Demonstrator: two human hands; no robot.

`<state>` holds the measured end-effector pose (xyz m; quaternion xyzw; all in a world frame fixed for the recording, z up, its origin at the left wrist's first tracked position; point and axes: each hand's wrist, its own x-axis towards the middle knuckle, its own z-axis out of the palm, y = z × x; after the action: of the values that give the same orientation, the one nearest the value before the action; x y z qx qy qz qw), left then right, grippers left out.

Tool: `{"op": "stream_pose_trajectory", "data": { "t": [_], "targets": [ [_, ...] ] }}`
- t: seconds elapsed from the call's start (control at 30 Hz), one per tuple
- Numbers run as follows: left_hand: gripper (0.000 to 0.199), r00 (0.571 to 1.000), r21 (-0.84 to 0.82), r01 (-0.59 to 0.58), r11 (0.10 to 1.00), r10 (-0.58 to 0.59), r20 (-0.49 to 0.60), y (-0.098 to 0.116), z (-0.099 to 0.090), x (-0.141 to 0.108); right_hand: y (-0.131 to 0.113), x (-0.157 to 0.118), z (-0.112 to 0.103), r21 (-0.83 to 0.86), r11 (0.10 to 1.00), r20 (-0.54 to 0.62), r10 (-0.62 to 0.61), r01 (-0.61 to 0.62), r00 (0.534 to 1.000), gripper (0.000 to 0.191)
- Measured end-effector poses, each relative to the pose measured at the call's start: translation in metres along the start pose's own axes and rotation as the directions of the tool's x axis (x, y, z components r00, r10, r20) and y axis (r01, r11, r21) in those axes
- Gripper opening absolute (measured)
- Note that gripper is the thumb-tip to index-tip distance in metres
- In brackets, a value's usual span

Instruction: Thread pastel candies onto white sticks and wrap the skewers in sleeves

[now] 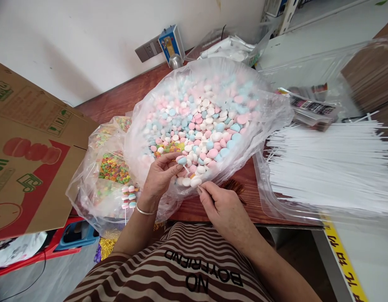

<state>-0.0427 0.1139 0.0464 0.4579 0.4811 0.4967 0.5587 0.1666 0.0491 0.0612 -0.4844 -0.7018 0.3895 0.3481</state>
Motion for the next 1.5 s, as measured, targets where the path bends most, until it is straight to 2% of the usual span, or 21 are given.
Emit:
{"op": "stream_pose_trajectory", "data": {
  "t": [0.17, 0.3, 0.5, 0.7, 0.8, 0.93, 1.2, 1.3, 1.4, 1.47, 1.5],
  "targets": [
    [0.040, 1.000, 0.006, 0.023, 1.000, -0.023, 0.016, 0.002, 0.004, -0.004, 0.000, 0.003, 0.000, -0.009, 1.000, -0.002, 0.029, -0.029, 1.000, 0.030],
    [0.037, 1.000, 0.042, 0.014, 0.999, -0.013, -0.006, 0.002, 0.010, -0.008, -0.003, 0.002, 0.004, -0.040, 0.998, -0.047, 0.035, -0.037, 0.998, 0.030],
    [0.031, 0.997, 0.098, -0.068, 0.993, 0.072, -0.038, -0.002, 0.015, -0.010, -0.004, 0.001, 0.016, -0.169, 0.985, -0.109, 0.008, -0.026, 0.994, 0.031],
    [0.022, 0.991, 0.154, -0.123, 0.980, 0.113, 0.068, -0.001, 0.011, -0.009, -0.002, 0.001, 0.016, -0.223, 0.975, -0.078, -0.039, 0.020, 0.996, 0.030],
    [0.021, 0.989, 0.182, -0.138, 0.974, 0.127, 0.072, -0.003, 0.012, -0.011, -0.001, 0.002, 0.019, -0.226, 0.974, -0.086, -0.044, 0.023, 0.995, 0.029],
    [0.021, 0.974, 0.276, -0.227, 0.934, 0.219, 0.060, -0.003, 0.017, -0.014, -0.001, 0.004, 0.024, -0.217, 0.976, -0.103, -0.041, 0.018, 0.994, 0.029],
    [0.037, 0.920, 0.386, -0.390, 0.836, 0.366, 0.139, 0.007, 0.023, -0.023, 0.004, 0.012, 0.033, -0.147, 0.989, -0.187, -0.048, 0.020, 0.981, 0.029],
    [0.035, 0.922, 0.377, -0.388, 0.841, 0.356, 0.153, 0.007, 0.018, -0.024, 0.008, 0.015, 0.039, -0.074, 0.997, -0.233, -0.031, 0.014, 0.972, 0.030],
    [0.040, 0.946, 0.353, -0.323, 0.878, 0.303, 0.111, 0.010, 0.002, -0.016, 0.011, 0.016, 0.040, 0.024, 1.000, -0.218, 0.006, -0.001, 0.976, 0.036],
    [0.040, 0.938, 0.459, -0.322, 0.828, 0.344, 0.038, 0.014, -0.014, -0.002, 0.012, 0.015, 0.038, 0.065, 0.998, -0.213, 0.016, -0.002, 0.977, 0.037],
    [0.036, 0.917, 0.565, -0.336, 0.754, 0.399, 0.014, 0.016, -0.022, 0.006, 0.011, 0.015, 0.036, 0.071, 0.997, -0.222, 0.015, 0.001, 0.975, 0.037]
  ]
}}
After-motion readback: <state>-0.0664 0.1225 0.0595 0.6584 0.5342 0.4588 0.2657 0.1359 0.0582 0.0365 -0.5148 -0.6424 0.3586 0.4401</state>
